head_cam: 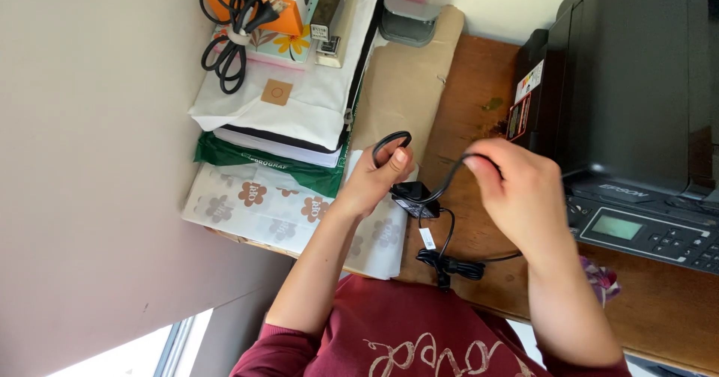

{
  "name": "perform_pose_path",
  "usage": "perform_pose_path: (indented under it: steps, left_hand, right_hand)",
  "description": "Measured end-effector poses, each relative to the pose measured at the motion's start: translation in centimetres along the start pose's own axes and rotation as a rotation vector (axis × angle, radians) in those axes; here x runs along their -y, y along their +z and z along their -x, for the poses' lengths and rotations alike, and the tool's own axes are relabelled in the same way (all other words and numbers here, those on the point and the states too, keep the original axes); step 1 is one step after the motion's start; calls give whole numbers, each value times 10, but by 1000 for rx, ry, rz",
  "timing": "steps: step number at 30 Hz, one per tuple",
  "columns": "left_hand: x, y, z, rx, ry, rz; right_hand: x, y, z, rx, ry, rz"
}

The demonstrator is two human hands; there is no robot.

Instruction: Cleaning a workspace by wiping a printer and organizing items on a bookshelf.

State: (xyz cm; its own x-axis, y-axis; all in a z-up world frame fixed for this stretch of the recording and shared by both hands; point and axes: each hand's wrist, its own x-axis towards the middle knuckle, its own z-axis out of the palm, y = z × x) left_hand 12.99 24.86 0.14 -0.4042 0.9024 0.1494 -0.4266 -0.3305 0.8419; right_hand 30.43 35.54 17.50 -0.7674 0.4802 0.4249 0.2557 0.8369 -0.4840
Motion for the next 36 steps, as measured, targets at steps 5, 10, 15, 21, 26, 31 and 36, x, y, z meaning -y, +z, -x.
perform_pose_path:
  steps: [5, 10, 15, 21, 26, 31, 36]
  left_hand:
    - [-25, 13, 1, 105, 125, 56]
    - [-35, 19, 2, 105, 47, -67]
    - [4, 10, -10, -22, 44, -31]
    - [4, 10, -13, -46, -30, -27]
    - [-12, 14, -6, -57, -183, -93]
    - [-4, 11, -9, -31, -288, 51]
    - [-15, 6, -15, -76, -35, 400]
  right_hand:
    - [20, 38, -28, -70, -194, -50]
    - [28, 60, -40, -192, -239, -29]
    - [45, 61, -48, -95, -115, -637]
    - [29, 85, -38, 23, -56, -777]
    - [12, 81, -47, 11, -256, -243]
    - [29, 55, -61, 287, 99, -359]
    - [-32, 72, -25, 396, 92, -463]
